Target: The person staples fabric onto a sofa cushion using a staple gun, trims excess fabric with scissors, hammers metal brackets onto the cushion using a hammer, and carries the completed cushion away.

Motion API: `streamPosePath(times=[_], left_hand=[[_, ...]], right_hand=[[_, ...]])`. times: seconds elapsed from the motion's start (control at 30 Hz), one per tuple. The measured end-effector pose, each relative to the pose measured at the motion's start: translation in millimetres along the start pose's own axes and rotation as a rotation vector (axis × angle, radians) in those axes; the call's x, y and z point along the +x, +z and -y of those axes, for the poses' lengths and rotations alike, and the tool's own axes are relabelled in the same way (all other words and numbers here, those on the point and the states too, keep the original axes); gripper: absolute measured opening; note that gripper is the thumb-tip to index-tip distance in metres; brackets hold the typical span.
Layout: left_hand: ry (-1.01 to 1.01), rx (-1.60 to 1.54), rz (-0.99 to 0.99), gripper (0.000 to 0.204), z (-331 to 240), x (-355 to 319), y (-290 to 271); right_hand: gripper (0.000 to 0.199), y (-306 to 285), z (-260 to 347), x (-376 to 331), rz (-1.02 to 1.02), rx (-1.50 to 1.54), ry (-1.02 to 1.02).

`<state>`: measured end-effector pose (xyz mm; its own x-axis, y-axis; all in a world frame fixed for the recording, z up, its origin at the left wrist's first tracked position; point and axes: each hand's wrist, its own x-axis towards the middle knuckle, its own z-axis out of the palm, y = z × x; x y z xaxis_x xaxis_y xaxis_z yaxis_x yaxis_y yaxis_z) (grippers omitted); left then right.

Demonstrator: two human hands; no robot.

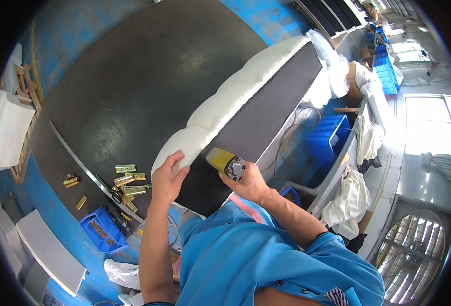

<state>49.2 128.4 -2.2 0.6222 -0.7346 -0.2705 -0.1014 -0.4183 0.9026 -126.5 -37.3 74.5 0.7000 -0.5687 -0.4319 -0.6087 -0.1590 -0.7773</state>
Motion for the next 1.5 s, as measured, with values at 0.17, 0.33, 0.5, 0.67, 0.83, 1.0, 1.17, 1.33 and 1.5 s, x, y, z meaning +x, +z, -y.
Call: streamPosePath(times=[0.17,0.33,0.5,0.67,0.83,1.0,1.17,1.33,1.5], left_hand=[[0.022,-0.014,-0.031,0.033,5,-1,6],[0.066,-0.067,-0.048,0.027,14,-3,8],[0.031,-0.092,-0.204,0.016,12,-2,4],[0.107,0.035,-0.321,0.015,18,15,2],[0.085,0.335,-0.362,0.02,33,29,-12],[0.356,0.546,-0.348,0.026,-7,37,28],[0.497,0.883,-0.287,0.047,-54,72,113],[0.367,0.999,-0.357,0.044,-32,76,106],[0.228,1.073,-0.379,0.043,-23,84,93]], right_hand=[[0.05,8,11,-10,0.059,-0.022,-0.042],[0.043,17,1,-13,0.001,-0.041,-0.085],[0.034,-2,-13,-19,0.019,0.091,0.177],[0.03,-57,-36,-40,-0.068,0.137,0.12],[0.031,-102,-85,-64,-0.228,0.077,0.133],[0.034,-142,-123,-69,-0.337,0.054,0.148],[0.036,-199,-142,-53,-0.289,0.122,0.324],[0.039,-261,-199,-44,-0.323,0.292,0.289],[0.037,-324,-234,-27,-0.418,0.203,0.229]])
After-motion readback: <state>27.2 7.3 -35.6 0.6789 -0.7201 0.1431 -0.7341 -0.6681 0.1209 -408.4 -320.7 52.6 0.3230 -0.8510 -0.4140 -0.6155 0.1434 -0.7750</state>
